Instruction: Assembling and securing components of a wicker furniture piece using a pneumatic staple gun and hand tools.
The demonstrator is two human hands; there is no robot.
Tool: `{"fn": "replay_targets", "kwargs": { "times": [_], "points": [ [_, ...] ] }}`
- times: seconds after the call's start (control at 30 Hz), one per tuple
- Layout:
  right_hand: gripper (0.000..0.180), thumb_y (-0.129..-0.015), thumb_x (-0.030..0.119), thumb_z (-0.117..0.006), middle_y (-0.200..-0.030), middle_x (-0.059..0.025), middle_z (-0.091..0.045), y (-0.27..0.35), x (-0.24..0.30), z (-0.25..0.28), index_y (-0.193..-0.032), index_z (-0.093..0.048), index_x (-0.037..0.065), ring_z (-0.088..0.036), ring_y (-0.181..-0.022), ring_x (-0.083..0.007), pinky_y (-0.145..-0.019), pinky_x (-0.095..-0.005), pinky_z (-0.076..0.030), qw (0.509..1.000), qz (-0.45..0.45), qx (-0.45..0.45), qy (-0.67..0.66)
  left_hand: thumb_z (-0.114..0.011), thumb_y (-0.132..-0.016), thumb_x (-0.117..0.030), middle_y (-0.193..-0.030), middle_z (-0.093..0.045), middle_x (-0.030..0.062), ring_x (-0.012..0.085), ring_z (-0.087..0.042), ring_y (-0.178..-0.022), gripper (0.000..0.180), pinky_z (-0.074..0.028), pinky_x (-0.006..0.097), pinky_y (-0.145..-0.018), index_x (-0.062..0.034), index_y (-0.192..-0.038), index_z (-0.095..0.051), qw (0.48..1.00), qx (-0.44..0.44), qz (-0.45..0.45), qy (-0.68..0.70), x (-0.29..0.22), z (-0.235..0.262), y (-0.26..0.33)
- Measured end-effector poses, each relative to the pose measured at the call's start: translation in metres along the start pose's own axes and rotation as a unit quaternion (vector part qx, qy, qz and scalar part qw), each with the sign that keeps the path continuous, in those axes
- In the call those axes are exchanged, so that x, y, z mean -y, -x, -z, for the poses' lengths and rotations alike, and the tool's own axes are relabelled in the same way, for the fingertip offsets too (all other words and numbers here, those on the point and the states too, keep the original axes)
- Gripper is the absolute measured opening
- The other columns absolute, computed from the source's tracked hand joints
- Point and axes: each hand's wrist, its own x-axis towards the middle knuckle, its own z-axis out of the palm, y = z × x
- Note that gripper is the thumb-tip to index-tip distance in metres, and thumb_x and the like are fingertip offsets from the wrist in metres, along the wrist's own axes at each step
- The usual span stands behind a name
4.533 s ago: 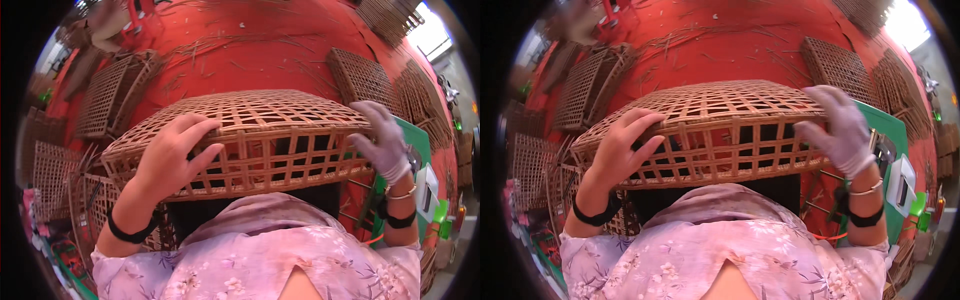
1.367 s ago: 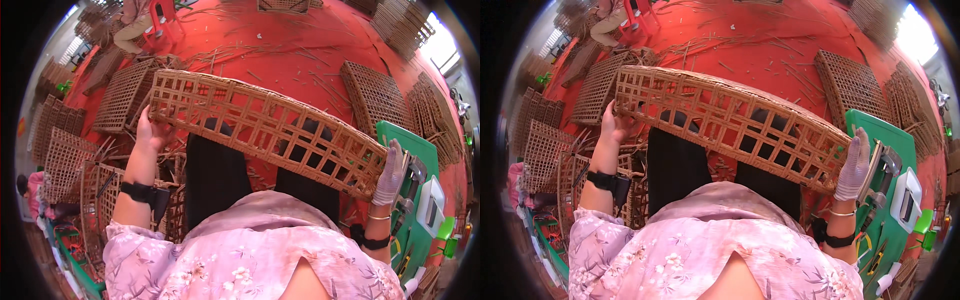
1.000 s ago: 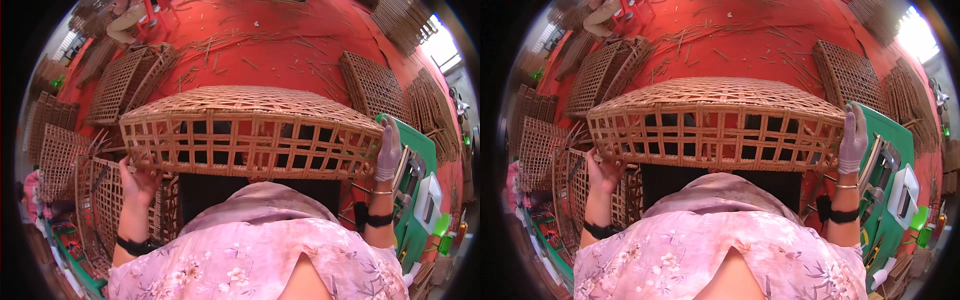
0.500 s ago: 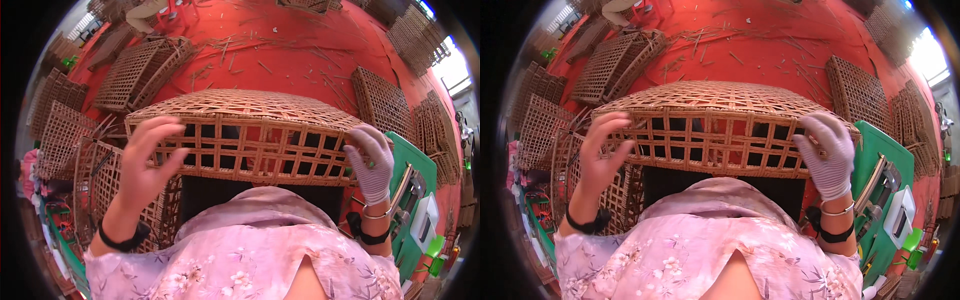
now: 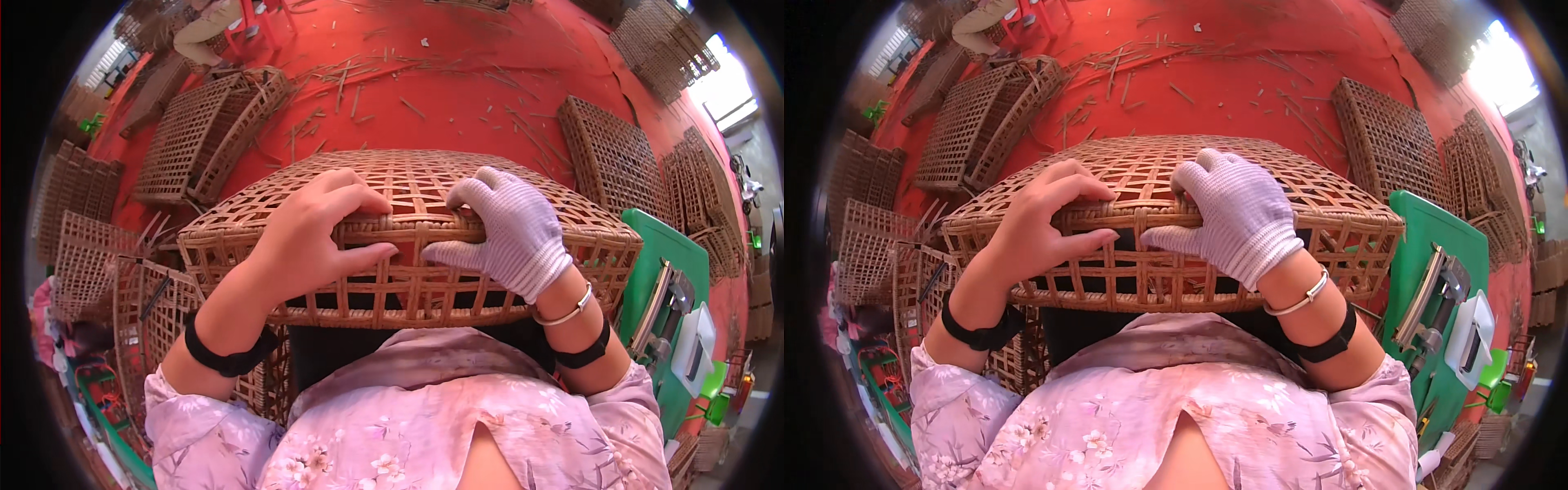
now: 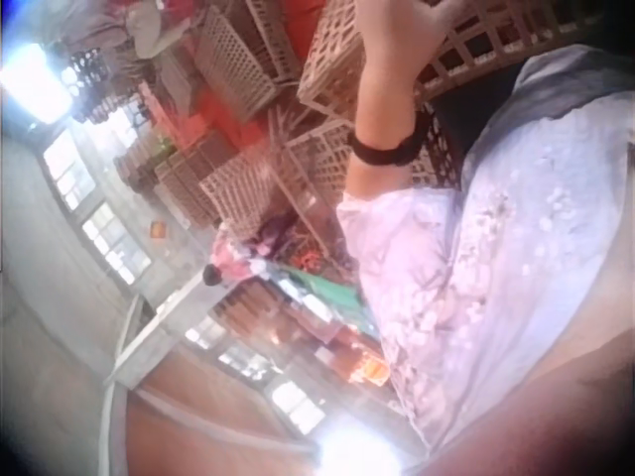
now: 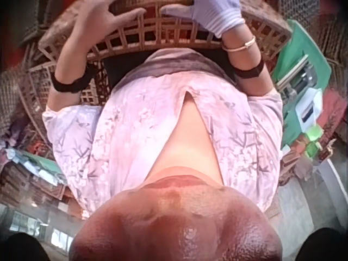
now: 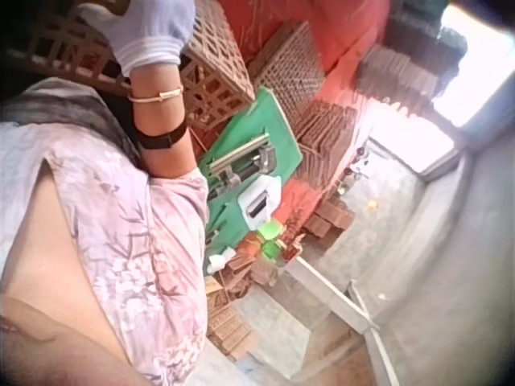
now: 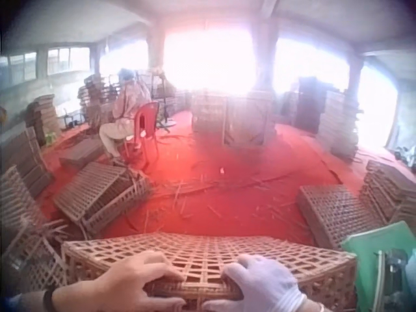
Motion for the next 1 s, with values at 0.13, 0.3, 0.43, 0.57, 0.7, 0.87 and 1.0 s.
{"fn": "replay_targets", "kwargs": {
  "times": [0.13,0.3,0.43,0.57,0.7,0.87,1.0],
  "points": [
    [0.051,-0.062,0.051,-0.080,-0.077,-0.0072,-0.055,-0.002,-0.002,-0.002,-0.081,-0.055,0.010,-0.058,-0.073,-0.0285,-0.064,-0.0396,-0.048,1.000,-0.008,-0.006,-0.027,-0.081,-0.070,-0.015,-0.093,-0.058,0.0092,0.0251,-0.058,-0.089,0.035,-0.047,0.034,-0.077,-0.0035,-0.099,-0.065,1.000,-0.004,-0.005,0.004,0.005,-0.004,-0.002],
    [0.051,-0.059,0.049,-0.083,-0.072,-0.0050,-0.052,0.000,0.001,-0.003,-0.079,-0.056,0.011,-0.056,-0.066,-0.0249,-0.059,-0.0364,-0.046,0.998,0.029,-0.051,-0.009,-0.084,-0.066,-0.013,-0.091,-0.058,0.0089,0.0251,-0.058,-0.085,0.036,-0.047,0.035,-0.073,-0.0051,-0.096,-0.066,0.997,-0.038,-0.064,0.001,0.010,-0.005,0.004],
    [0.051,-0.057,0.048,-0.085,-0.070,-0.0032,-0.052,0.003,0.000,-0.004,-0.078,-0.056,0.011,-0.055,-0.061,-0.0230,-0.056,-0.0342,-0.046,0.995,0.054,-0.087,-0.003,-0.084,-0.065,-0.015,-0.088,-0.058,0.0084,0.0255,-0.058,-0.082,0.037,-0.047,0.035,-0.072,-0.0061,-0.096,-0.066,0.994,-0.050,-0.096,-0.017,0.010,-0.005,0.005],
    [0.049,-0.058,0.045,-0.085,-0.076,-0.0047,-0.055,0.001,0.002,0.000,-0.083,-0.061,0.010,-0.058,-0.068,-0.0242,-0.062,-0.0357,-0.048,0.999,0.015,-0.030,-0.011,-0.082,-0.066,-0.017,-0.090,-0.059,0.0079,0.0259,-0.058,-0.084,0.039,-0.047,0.036,-0.074,-0.0064,-0.100,-0.066,0.998,-0.015,-0.055,-0.016,0.006,-0.002,0.000],
    [0.044,-0.066,0.043,-0.079,-0.087,-0.0070,-0.057,-0.003,0.007,-0.002,-0.092,-0.064,0.012,-0.058,-0.082,-0.0269,-0.072,-0.0398,-0.048,0.996,0.071,-0.049,-0.012,-0.079,-0.068,-0.017,-0.097,-0.061,0.0076,0.0269,-0.058,-0.090,0.043,-0.048,0.039,-0.082,-0.0067,-0.108,-0.066,0.992,-0.043,-0.079,-0.090,-0.010,-0.008,-0.008],
    [0.041,-0.070,0.040,-0.077,-0.088,-0.0077,-0.058,-0.011,0.005,-0.002,-0.095,-0.063,0.012,-0.058,-0.084,-0.0291,-0.076,-0.0409,-0.045,0.996,0.042,0.039,-0.075,-0.078,-0.067,-0.011,-0.097,-0.063,0.0092,0.0277,-0.060,-0.092,0.037,-0.046,0.040,-0.081,-0.0048,-0.102,-0.067,0.997,0.033,-0.074,0.020,0.006,-0.010,-0.017],
    [0.040,-0.069,0.039,-0.077,-0.086,-0.0073,-0.058,-0.011,0.008,-0.004,-0.093,-0.062,0.012,-0.058,-0.083,-0.0287,-0.076,-0.0410,-0.044,0.996,0.084,-0.002,-0.035,-0.078,-0.066,-0.011,-0.093,-0.062,0.0069,0.0267,-0.060,-0.088,0.035,-0.046,0.039,-0.079,-0.0057,-0.098,-0.067,0.994,0.002,-0.104,0.016,0.007,-0.013,-0.015]
  ]
}}
